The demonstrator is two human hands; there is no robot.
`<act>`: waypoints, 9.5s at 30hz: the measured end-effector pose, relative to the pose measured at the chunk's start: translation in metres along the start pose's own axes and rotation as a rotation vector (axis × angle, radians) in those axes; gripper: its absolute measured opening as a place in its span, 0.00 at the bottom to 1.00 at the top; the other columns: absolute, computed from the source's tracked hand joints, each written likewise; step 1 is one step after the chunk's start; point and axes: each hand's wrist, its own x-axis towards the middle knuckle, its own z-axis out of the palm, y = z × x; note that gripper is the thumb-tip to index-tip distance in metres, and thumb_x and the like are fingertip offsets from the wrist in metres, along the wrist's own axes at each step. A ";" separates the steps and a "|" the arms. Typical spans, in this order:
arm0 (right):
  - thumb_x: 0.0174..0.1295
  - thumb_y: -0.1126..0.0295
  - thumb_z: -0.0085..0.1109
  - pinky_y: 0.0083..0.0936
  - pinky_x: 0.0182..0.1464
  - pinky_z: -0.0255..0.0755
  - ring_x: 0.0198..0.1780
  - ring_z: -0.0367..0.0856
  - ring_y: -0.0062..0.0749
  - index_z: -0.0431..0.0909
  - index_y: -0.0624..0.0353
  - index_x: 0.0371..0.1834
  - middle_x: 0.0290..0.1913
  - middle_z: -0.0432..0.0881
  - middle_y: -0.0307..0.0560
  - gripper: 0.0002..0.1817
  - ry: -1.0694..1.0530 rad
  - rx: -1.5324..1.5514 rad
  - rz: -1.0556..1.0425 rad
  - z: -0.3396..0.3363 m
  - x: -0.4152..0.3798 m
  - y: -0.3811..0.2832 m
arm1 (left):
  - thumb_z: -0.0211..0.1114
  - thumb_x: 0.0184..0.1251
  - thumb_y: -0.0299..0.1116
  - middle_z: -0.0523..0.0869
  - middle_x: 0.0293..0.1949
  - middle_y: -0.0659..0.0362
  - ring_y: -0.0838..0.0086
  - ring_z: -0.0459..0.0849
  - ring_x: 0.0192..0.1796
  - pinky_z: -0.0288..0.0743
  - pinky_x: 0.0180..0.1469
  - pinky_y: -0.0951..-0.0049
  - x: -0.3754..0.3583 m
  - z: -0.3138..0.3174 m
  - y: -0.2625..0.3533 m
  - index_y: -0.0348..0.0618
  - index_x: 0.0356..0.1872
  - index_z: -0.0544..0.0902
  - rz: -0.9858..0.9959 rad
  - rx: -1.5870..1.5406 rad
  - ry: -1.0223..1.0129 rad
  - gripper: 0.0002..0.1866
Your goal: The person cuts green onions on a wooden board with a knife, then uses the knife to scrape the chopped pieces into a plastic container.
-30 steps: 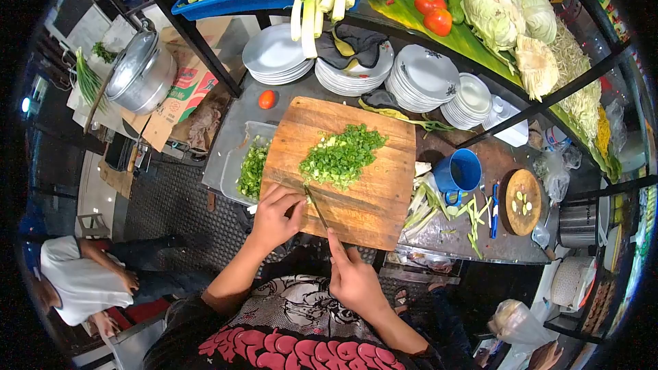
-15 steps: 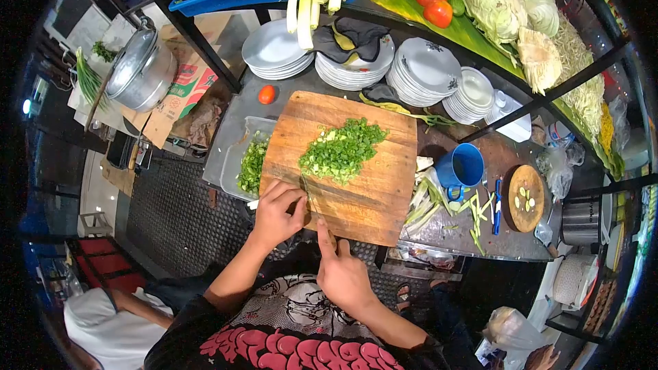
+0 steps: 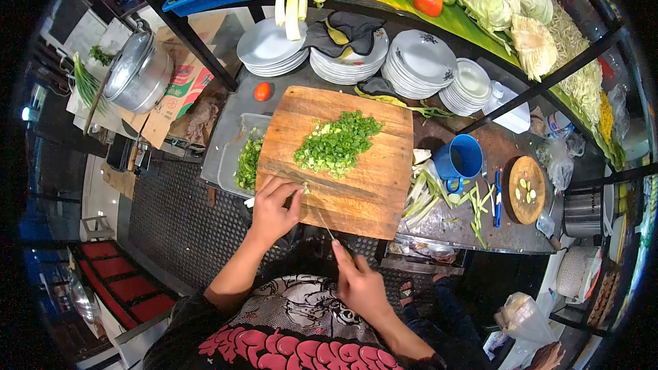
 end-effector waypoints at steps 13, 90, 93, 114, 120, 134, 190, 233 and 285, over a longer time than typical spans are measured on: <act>0.71 0.77 0.58 0.50 0.39 0.80 0.36 0.82 0.61 0.62 0.51 0.86 0.42 0.77 0.59 0.38 -0.071 0.154 0.069 0.009 0.016 -0.008 | 0.75 0.57 0.18 0.91 0.36 0.52 0.55 0.87 0.40 0.81 0.45 0.61 -0.002 -0.010 -0.004 0.35 0.36 0.91 -0.024 -0.002 -0.013 0.06; 0.74 0.74 0.57 0.47 0.45 0.80 0.38 0.84 0.61 0.67 0.48 0.84 0.39 0.81 0.59 0.34 0.024 0.285 0.090 0.013 0.038 -0.013 | 0.74 0.60 0.19 0.90 0.37 0.50 0.54 0.87 0.41 0.82 0.47 0.61 -0.001 -0.011 -0.006 0.33 0.37 0.90 -0.034 -0.016 -0.021 0.05; 0.75 0.74 0.56 0.51 0.44 0.80 0.38 0.84 0.64 0.64 0.47 0.86 0.40 0.81 0.62 0.35 -0.018 0.242 0.080 0.018 0.041 -0.011 | 0.74 0.59 0.18 0.90 0.38 0.51 0.54 0.87 0.42 0.82 0.48 0.60 -0.001 -0.011 -0.005 0.33 0.37 0.90 -0.017 -0.031 -0.028 0.05; 0.74 0.77 0.53 0.52 0.47 0.79 0.41 0.84 0.69 0.60 0.54 0.87 0.43 0.81 0.70 0.36 -0.099 0.185 0.135 0.010 0.055 -0.031 | 0.74 0.58 0.19 0.88 0.37 0.53 0.56 0.86 0.44 0.83 0.49 0.60 0.001 -0.011 -0.008 0.36 0.35 0.89 0.008 -0.043 -0.056 0.05; 0.74 0.77 0.53 0.53 0.47 0.80 0.40 0.84 0.70 0.58 0.56 0.87 0.44 0.82 0.70 0.37 -0.117 0.155 0.139 0.007 0.058 -0.039 | 0.73 0.58 0.19 0.88 0.37 0.53 0.56 0.86 0.44 0.83 0.49 0.61 0.002 -0.012 -0.007 0.35 0.35 0.89 0.002 -0.041 -0.068 0.05; 0.66 0.78 0.58 0.54 0.38 0.85 0.35 0.86 0.72 0.54 0.56 0.88 0.50 0.80 0.75 0.45 -0.047 0.006 0.037 0.035 0.060 -0.026 | 0.74 0.57 0.17 0.89 0.38 0.52 0.55 0.87 0.42 0.82 0.47 0.62 0.002 -0.011 -0.009 0.34 0.35 0.89 0.023 -0.039 -0.053 0.06; 0.70 0.76 0.57 0.52 0.39 0.82 0.34 0.82 0.64 0.60 0.50 0.87 0.40 0.78 0.64 0.40 -0.083 0.009 0.054 0.024 0.043 -0.017 | 0.75 0.57 0.18 0.90 0.36 0.52 0.55 0.87 0.39 0.81 0.45 0.61 -0.001 -0.005 -0.007 0.34 0.35 0.89 0.009 0.001 0.007 0.05; 0.71 0.77 0.55 0.54 0.40 0.81 0.35 0.82 0.67 0.59 0.50 0.87 0.40 0.79 0.63 0.39 -0.100 0.058 0.105 0.027 0.046 -0.020 | 0.75 0.58 0.18 0.90 0.36 0.51 0.55 0.87 0.40 0.82 0.46 0.61 0.000 -0.006 -0.007 0.33 0.35 0.90 -0.009 -0.006 -0.006 0.05; 0.68 0.78 0.59 0.48 0.33 0.81 0.29 0.82 0.60 0.62 0.56 0.85 0.38 0.79 0.62 0.40 -0.051 0.045 0.032 0.021 0.017 -0.016 | 0.75 0.57 0.18 0.91 0.36 0.51 0.54 0.86 0.41 0.82 0.46 0.61 -0.001 -0.008 -0.004 0.35 0.35 0.91 -0.068 0.025 0.027 0.06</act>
